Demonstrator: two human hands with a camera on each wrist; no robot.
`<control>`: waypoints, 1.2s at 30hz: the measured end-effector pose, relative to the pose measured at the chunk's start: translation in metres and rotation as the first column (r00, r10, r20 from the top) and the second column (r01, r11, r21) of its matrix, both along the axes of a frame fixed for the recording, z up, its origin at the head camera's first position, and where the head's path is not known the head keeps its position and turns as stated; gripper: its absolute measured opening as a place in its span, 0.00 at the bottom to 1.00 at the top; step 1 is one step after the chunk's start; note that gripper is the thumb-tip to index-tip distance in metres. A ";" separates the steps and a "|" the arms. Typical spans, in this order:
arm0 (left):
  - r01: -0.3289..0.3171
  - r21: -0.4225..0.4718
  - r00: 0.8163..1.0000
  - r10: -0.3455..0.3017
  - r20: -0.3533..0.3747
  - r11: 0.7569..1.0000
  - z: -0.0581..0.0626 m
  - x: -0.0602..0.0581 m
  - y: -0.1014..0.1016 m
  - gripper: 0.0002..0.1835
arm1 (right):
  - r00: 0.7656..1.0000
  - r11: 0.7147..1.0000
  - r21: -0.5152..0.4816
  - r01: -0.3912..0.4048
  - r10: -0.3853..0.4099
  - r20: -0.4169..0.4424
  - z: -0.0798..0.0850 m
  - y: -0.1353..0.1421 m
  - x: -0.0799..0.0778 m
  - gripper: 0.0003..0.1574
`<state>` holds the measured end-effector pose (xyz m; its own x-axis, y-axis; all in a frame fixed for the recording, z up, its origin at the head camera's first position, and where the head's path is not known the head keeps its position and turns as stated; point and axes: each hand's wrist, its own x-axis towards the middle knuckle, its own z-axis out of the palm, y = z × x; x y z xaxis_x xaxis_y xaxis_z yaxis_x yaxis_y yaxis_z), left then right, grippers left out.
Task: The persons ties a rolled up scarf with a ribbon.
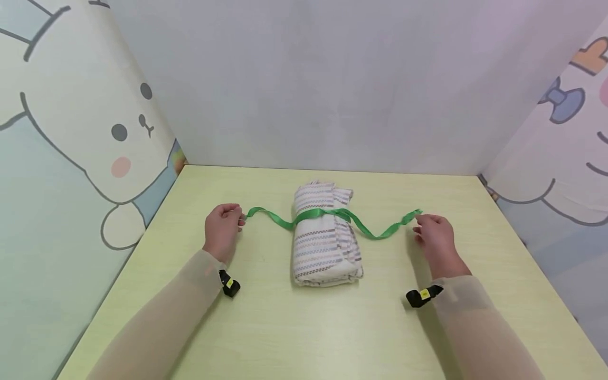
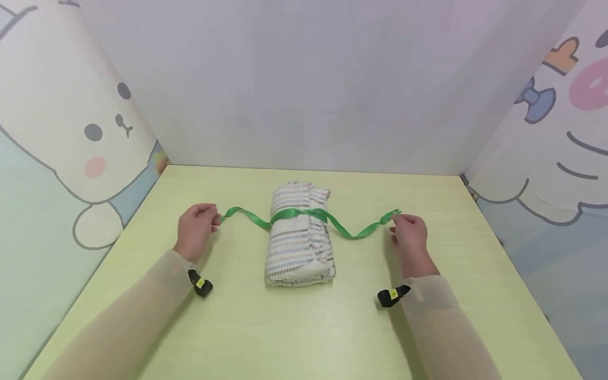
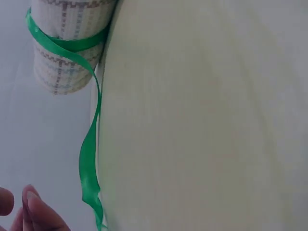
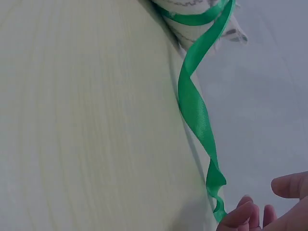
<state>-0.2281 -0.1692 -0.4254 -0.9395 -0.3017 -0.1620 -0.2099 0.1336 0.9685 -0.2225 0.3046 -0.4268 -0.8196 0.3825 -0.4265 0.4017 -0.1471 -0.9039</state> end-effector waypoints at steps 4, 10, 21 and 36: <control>0.117 -0.056 0.991 -0.120 -0.056 0.992 0.010 -0.006 0.011 0.18 | 0.984 0.957 0.257 -0.136 0.160 -0.075 0.008 -0.020 -0.005 0.24; 0.340 -0.094 0.936 -0.346 -0.058 0.936 0.022 -0.012 0.041 0.17 | 0.875 0.808 0.462 -0.366 0.467 -0.124 0.022 -0.061 -0.017 0.30; 0.566 -0.409 0.784 -0.621 -0.002 0.716 0.034 -0.016 0.086 0.16 | 0.535 0.246 0.847 -0.471 0.843 0.053 0.034 -0.110 -0.028 0.21; 0.659 -0.470 0.719 -0.674 0.166 0.587 0.038 -0.031 0.103 0.09 | 0.510 0.118 0.855 -0.505 0.840 0.185 0.045 -0.117 -0.032 0.14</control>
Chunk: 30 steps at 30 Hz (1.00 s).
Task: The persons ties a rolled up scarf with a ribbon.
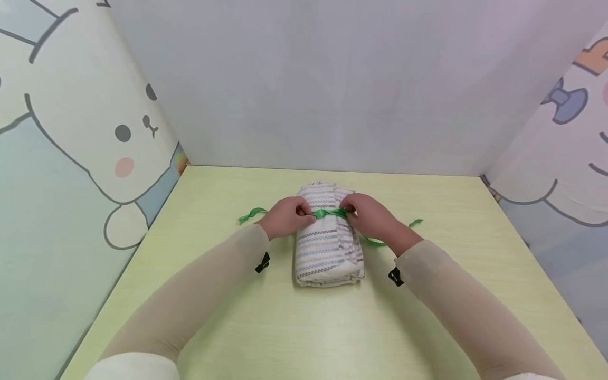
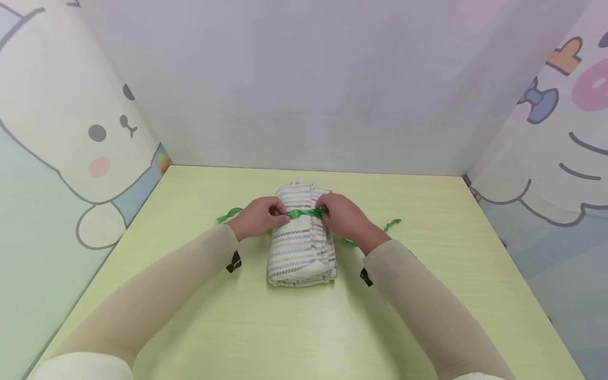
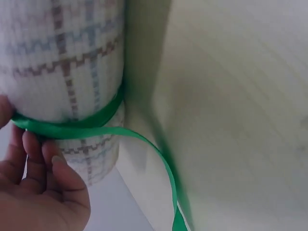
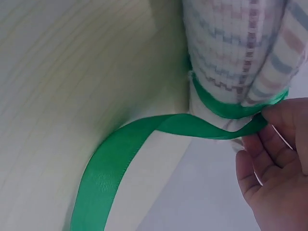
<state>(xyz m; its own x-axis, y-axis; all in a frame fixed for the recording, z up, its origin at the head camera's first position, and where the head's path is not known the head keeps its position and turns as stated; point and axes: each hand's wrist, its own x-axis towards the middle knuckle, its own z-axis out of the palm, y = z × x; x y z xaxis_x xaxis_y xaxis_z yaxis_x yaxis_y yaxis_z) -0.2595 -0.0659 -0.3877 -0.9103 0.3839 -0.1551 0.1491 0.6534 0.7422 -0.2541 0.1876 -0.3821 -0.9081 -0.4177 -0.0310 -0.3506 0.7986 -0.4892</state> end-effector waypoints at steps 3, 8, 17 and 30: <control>0.017 0.003 0.999 -0.017 0.028 1.000 0.001 -0.003 -0.002 0.10 | 1.000 1.000 -0.007 -0.005 0.005 0.014 -0.001 0.001 -0.002 0.14; 0.012 0.066 0.998 -0.015 0.059 0.998 0.004 -0.005 -0.004 0.10 | 0.999 0.998 -0.055 -0.007 0.009 0.034 -0.003 0.002 -0.004 0.14; 0.025 0.021 0.997 -0.027 0.069 0.999 0.010 -0.008 -0.010 0.10 | 0.972 0.979 -0.205 0.019 0.030 0.233 -0.003 0.014 -0.011 0.13; -0.021 0.225 0.976 -0.029 0.217 0.974 0.008 -0.014 -0.039 0.17 | 0.883 0.901 -0.415 0.128 0.087 0.461 -0.002 0.050 -0.017 0.29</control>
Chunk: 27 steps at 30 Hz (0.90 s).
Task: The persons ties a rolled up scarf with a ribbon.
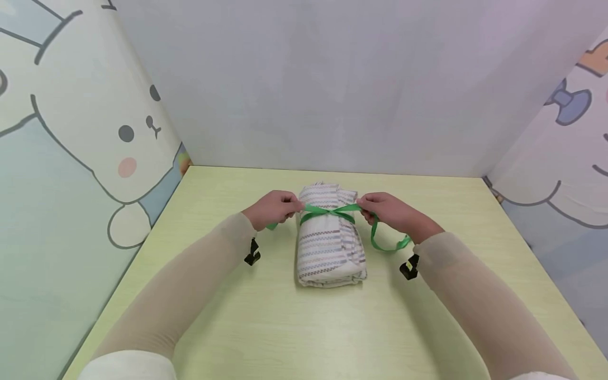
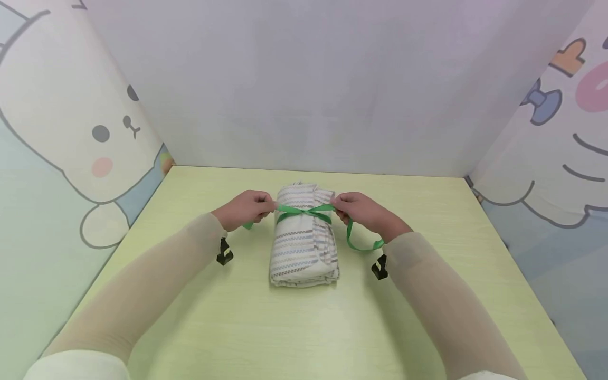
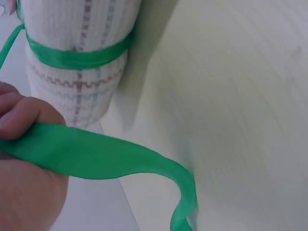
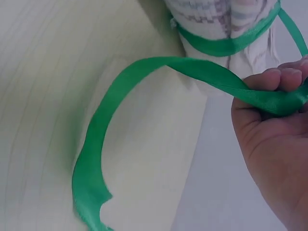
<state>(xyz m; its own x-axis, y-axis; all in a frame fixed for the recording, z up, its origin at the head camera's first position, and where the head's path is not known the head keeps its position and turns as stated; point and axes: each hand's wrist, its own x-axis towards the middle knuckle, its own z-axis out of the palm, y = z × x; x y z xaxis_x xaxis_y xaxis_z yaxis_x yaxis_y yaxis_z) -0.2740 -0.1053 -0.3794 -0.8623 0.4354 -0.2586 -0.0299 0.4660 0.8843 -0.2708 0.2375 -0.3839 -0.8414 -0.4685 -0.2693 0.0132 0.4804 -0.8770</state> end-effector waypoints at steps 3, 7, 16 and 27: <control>-0.042 -0.014 0.999 0.042 -0.006 0.999 -0.002 -0.001 -0.006 0.17 | 1.000 0.999 0.033 -0.011 0.011 0.000 -0.002 0.006 -0.001 0.30; -0.080 -0.075 0.996 0.076 -0.047 0.994 -0.004 -0.001 -0.011 0.17 | 1.000 0.995 0.099 -0.020 0.019 0.007 -0.005 0.011 -0.003 0.28; -0.058 -0.251 0.988 0.019 -0.155 0.966 -0.008 0.005 -0.015 0.20 | 0.991 0.971 0.200 -0.128 0.120 0.052 -0.007 0.011 -0.003 0.22; -0.043 -0.284 0.989 0.001 -0.145 0.958 -0.004 0.010 -0.016 0.21 | 0.978 0.885 0.456 -0.094 0.168 -0.125 -0.005 0.013 -0.002 0.13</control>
<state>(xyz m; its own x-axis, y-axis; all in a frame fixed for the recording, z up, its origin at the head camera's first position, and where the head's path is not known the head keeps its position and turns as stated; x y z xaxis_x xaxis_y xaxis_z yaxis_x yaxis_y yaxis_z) -0.2637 -0.1212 -0.3838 -0.9077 0.3419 -0.2433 0.0734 0.7002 0.7102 -0.2731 0.2503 -0.3894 -0.8290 -0.4394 -0.3459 -0.1966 0.8080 -0.5554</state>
